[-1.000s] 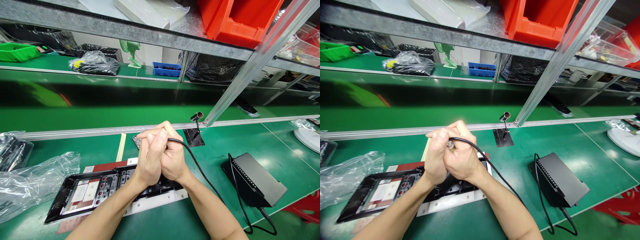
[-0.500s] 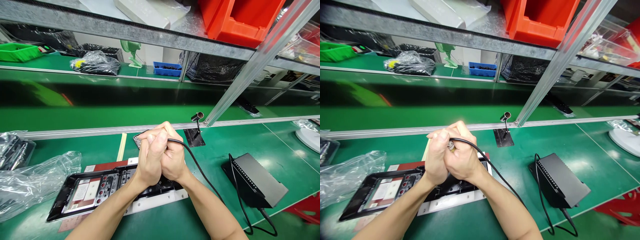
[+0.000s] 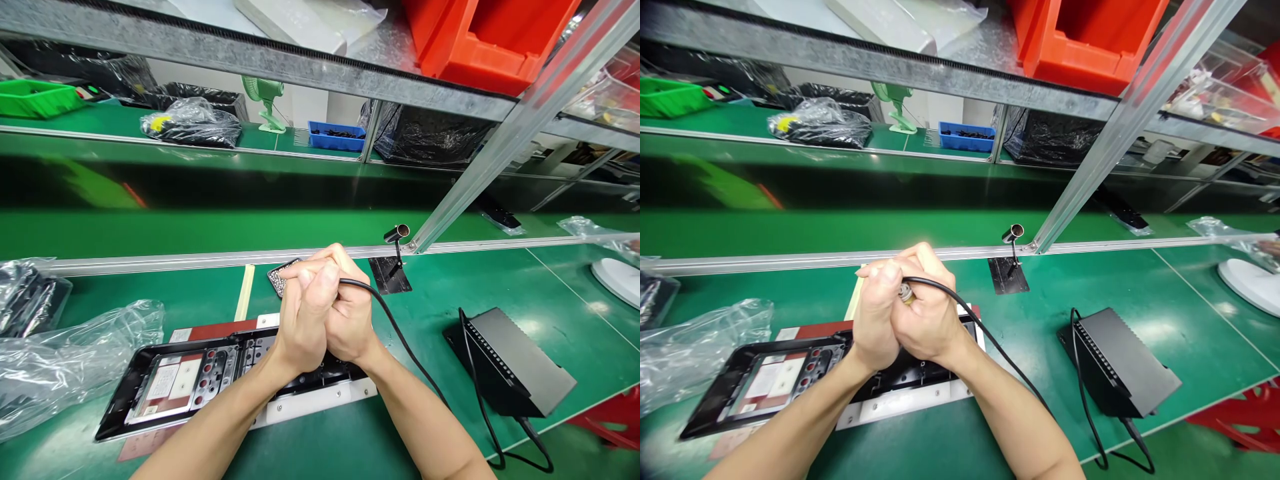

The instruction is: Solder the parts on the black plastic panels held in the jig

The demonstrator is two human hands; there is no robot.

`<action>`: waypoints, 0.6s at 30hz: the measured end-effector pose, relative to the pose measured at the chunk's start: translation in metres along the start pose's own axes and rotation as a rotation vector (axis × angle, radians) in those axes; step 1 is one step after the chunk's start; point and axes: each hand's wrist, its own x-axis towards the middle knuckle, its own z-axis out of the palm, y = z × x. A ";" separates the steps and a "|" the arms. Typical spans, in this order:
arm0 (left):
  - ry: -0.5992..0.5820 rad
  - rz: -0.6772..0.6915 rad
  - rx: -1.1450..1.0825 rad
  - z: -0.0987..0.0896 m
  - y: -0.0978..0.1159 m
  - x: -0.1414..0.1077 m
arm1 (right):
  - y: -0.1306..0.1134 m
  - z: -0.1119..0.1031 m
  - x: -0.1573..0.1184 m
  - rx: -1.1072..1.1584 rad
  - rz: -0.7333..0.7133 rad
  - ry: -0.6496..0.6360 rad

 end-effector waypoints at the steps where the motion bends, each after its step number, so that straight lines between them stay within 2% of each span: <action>1: -0.005 -0.004 0.003 0.000 0.000 0.000 | 0.000 0.000 0.000 0.000 0.001 0.000; 18: 0.014 0.040 0.000 0.001 -0.005 -0.001 | -0.002 0.001 0.003 0.049 -0.054 0.016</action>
